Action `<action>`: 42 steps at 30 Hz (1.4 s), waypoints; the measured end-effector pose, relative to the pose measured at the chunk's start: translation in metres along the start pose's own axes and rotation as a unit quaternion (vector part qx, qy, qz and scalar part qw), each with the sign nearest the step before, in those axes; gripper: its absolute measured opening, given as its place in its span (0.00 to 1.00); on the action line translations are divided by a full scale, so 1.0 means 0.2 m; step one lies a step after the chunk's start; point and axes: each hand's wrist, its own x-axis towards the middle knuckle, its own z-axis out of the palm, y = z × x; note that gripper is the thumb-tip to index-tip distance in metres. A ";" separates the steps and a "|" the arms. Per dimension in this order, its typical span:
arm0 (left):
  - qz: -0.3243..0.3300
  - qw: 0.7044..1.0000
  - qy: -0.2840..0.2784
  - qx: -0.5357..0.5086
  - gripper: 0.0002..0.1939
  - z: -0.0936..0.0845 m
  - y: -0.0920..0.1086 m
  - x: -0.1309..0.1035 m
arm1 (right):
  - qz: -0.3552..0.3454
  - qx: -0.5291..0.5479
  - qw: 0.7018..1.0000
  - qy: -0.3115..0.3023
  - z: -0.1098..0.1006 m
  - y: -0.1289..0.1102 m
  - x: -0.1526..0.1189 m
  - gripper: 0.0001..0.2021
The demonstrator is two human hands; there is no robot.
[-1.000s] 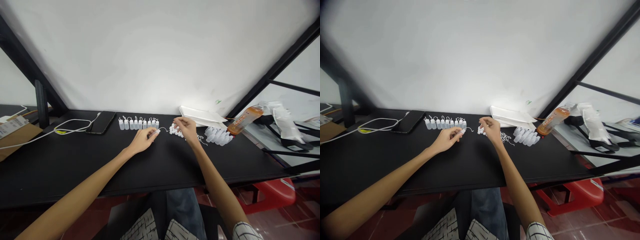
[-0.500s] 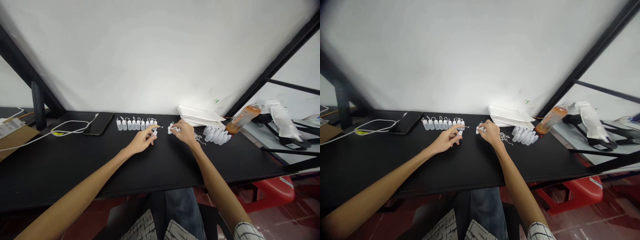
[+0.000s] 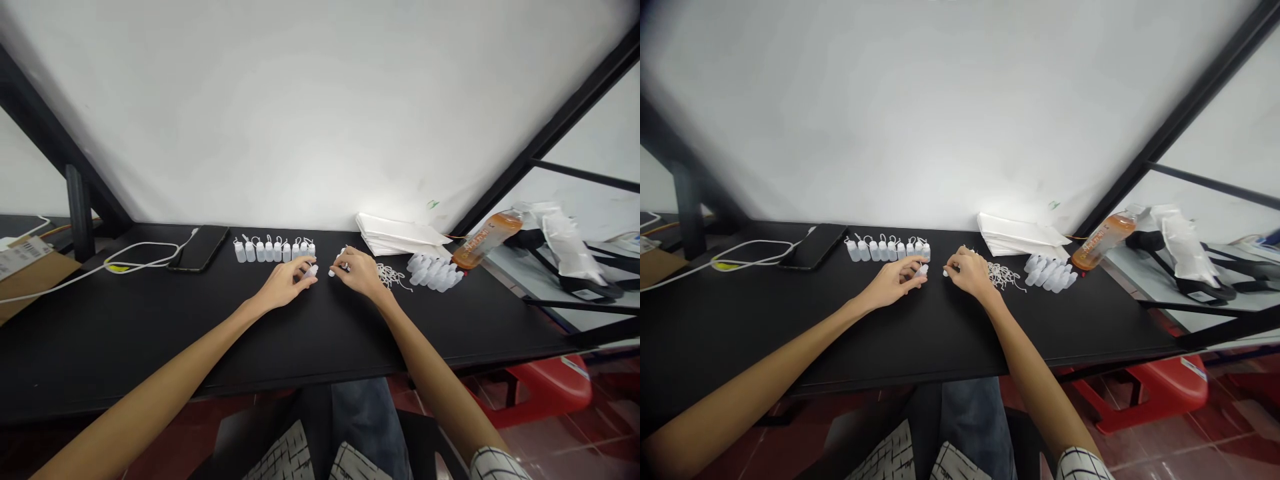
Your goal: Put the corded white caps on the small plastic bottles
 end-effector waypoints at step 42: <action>0.018 0.999 0.010 0.029 0.17 0.01 0.03 -0.02 | 0.011 0.401 0.909 -0.116 -0.01 -0.10 -0.02 0.13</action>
